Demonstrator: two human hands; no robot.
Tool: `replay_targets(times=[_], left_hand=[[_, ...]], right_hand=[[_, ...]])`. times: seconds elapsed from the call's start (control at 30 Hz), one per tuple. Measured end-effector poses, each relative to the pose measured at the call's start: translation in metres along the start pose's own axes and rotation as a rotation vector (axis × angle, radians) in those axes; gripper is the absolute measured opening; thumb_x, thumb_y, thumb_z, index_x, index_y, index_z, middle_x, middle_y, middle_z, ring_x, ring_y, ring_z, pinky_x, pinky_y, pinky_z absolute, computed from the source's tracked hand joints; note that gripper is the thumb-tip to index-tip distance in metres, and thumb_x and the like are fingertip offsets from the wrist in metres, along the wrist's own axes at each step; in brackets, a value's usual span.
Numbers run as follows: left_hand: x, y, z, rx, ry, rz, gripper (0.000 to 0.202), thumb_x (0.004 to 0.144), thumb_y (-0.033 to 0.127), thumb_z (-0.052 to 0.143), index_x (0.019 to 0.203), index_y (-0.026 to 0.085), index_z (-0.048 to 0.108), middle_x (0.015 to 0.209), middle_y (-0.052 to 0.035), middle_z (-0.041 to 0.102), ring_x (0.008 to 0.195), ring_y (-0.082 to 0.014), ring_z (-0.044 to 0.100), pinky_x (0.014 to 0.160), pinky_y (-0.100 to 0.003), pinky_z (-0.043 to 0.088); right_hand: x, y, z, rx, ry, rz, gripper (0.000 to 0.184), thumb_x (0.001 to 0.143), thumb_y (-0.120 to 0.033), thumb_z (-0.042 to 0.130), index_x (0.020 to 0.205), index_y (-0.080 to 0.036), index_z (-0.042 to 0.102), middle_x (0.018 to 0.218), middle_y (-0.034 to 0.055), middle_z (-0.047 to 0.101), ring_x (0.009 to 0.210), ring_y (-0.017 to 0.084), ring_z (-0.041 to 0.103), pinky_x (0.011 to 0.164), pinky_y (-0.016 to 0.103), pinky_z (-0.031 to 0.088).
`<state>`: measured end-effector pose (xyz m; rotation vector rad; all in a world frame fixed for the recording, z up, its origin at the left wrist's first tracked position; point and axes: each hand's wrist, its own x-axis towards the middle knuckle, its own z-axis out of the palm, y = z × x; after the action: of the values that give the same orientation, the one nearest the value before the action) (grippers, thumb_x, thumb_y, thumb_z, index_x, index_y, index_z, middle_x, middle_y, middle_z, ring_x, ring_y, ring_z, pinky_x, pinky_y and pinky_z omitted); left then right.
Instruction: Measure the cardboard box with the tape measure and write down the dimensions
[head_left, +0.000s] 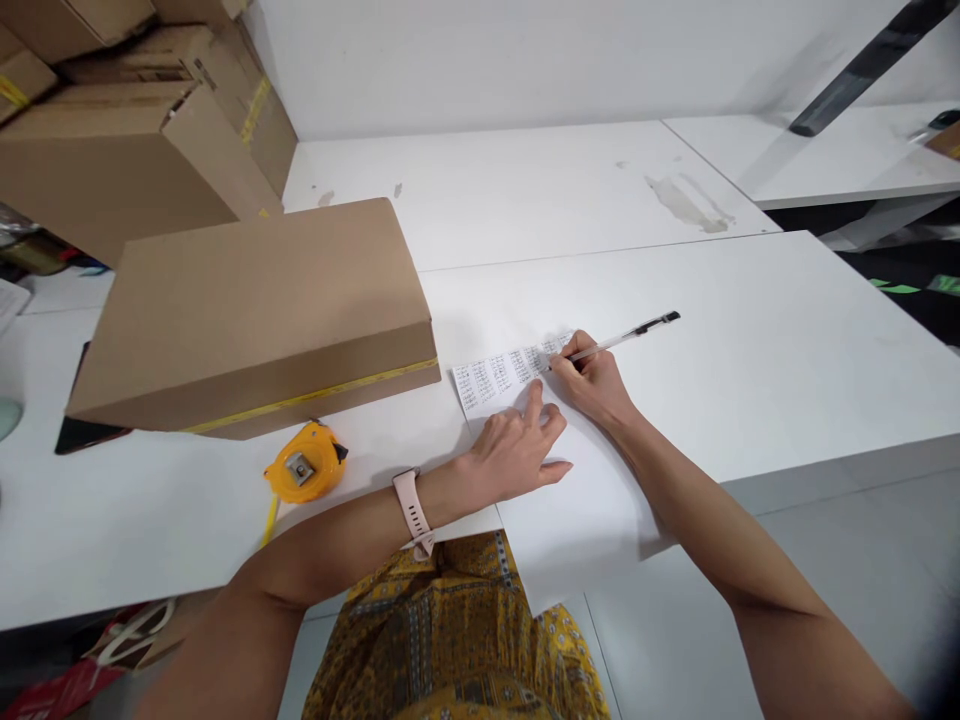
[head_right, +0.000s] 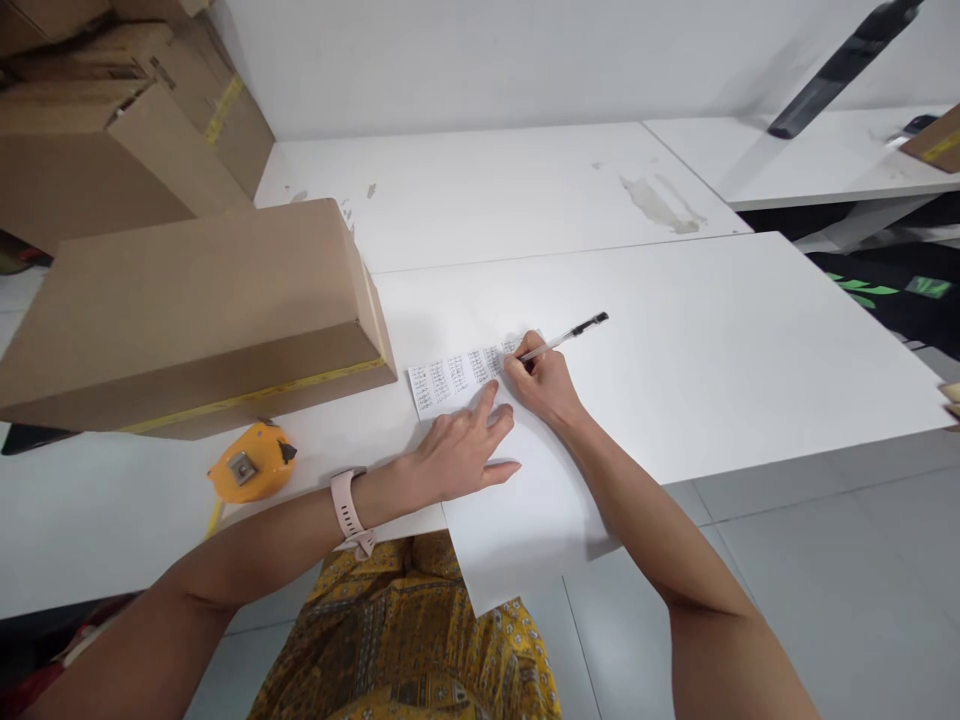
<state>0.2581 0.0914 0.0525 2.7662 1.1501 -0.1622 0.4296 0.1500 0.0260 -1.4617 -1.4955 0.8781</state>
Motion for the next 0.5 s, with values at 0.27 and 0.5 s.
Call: replay_targets(times=[0.27,0.5], left_hand=[[-0.0005,0.0003,-0.0001,0.011,0.004,0.003,0.067,0.098,0.062,0.044,0.142,0.011,0.046,0.16,-0.0322,0.031,0.088,-0.0309,0.071,0.066,-0.04,0.055],[-0.0007,-0.0003,0.0006,-0.01,0.01,0.002,0.066,0.098,0.061,0.046,0.141,0.011,0.046,0.159,-0.0324,0.031,0.091,-0.0318,0.07,0.069,-0.041,0.055]], right_hand=[[0.0004,-0.0001,0.0007,-0.011,0.008,-0.015,0.023,0.08,-0.027,0.064,0.068,-0.023,0.045,0.061,-0.0049,0.042,0.057,0.012,0.037,0.054,0.029,0.029],[0.0004,0.0004,0.0002,-0.001,-0.003,-0.013,0.022,0.079,-0.025,0.064,0.068,-0.023,0.044,0.06,-0.0054,0.04,0.056,0.011,0.035,0.053,0.029,0.028]])
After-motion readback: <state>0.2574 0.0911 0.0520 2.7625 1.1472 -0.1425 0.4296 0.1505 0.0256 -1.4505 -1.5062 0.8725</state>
